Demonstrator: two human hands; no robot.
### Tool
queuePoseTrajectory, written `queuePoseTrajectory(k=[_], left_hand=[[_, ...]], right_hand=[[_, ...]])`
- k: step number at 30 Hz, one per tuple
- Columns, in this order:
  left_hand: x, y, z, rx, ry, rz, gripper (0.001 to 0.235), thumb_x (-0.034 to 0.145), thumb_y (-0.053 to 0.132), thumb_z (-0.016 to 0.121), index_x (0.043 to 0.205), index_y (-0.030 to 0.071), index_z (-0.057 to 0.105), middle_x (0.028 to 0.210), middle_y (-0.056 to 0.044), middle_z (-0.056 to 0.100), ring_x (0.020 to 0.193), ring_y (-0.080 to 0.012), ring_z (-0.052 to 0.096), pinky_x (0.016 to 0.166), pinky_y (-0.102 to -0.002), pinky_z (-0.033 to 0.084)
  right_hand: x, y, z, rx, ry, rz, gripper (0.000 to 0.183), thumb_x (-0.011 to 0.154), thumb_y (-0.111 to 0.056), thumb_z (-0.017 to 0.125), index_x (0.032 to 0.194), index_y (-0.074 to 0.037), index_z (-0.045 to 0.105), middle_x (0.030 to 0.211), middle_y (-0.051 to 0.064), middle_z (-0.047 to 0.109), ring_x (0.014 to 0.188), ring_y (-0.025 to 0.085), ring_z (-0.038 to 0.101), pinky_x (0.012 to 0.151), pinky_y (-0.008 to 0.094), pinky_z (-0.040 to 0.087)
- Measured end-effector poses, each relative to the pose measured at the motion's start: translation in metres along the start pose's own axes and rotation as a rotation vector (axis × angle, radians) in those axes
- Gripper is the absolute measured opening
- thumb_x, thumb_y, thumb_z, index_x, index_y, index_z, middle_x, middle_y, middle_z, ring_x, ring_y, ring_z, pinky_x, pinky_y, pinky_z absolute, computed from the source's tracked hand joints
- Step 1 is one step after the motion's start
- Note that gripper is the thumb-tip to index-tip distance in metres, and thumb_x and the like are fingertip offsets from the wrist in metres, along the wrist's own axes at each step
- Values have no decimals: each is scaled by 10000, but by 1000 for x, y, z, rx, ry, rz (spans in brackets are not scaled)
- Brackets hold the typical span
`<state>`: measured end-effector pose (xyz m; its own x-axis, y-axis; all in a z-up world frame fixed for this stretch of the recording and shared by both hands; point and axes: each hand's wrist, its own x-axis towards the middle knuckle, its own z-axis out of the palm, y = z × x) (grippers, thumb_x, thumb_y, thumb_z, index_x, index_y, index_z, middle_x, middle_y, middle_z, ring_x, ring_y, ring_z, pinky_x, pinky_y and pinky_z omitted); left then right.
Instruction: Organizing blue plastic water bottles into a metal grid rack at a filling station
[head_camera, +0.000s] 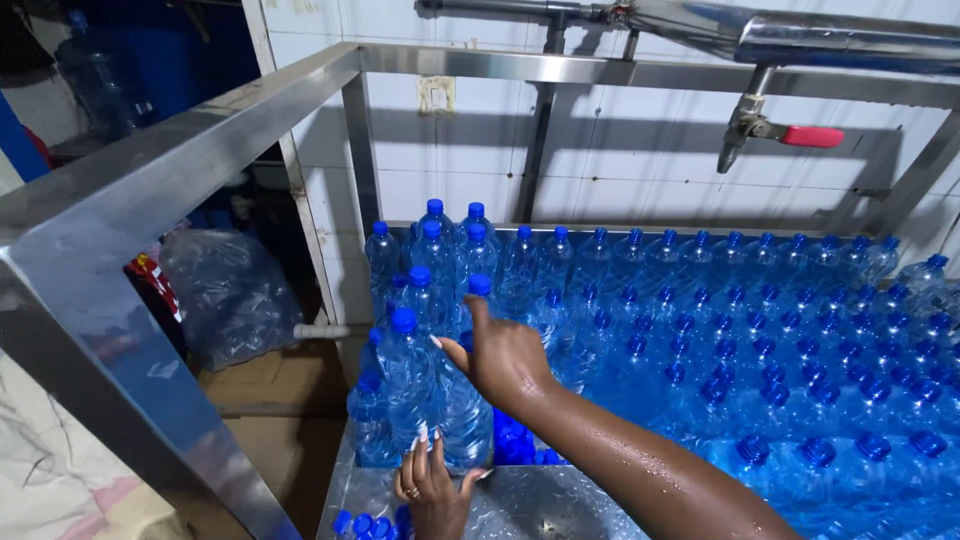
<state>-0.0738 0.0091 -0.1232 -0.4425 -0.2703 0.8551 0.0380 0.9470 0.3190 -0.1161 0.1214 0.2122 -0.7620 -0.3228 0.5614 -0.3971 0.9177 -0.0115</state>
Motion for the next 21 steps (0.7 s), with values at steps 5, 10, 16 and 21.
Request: queuePoseTrajectory(k=[5,10,16,21], left_hand=[[13,-4,8,104,41,250,1236,716,903,832,1595,74,570,1642,-79,506,1527,-311,497,1276,-552,392],[13,6,17,277,-94,326,1071,905,844,656,1593,27,564,1705,-139,463,1574,-345,452,1274,-605,377],[2,8,47,276,-206,340,946,1002,697,565,1571,-58,536,1699,-239,467,1597,-396,429,1298,-695,345],[1,8,48,265,-233,333,863,1008,546,587,1608,-63,471,1699,-258,448,1582,-427,438,1300,-726,333]], right_hand=[[-28,7,4,431,32,140,1033,912,-590,864,1668,-109,350,1085,135,750,826,316,791,595,465,610],[-71,34,62,679,13,208,1215,802,-478,1000,1688,-122,248,1117,61,641,753,183,640,635,386,554],[-111,37,122,771,-113,335,1144,899,-275,985,1686,-137,166,864,9,615,664,143,594,605,332,488],[-114,40,145,848,-92,385,1002,918,-279,947,1647,-128,275,931,19,607,749,165,626,702,363,512]])
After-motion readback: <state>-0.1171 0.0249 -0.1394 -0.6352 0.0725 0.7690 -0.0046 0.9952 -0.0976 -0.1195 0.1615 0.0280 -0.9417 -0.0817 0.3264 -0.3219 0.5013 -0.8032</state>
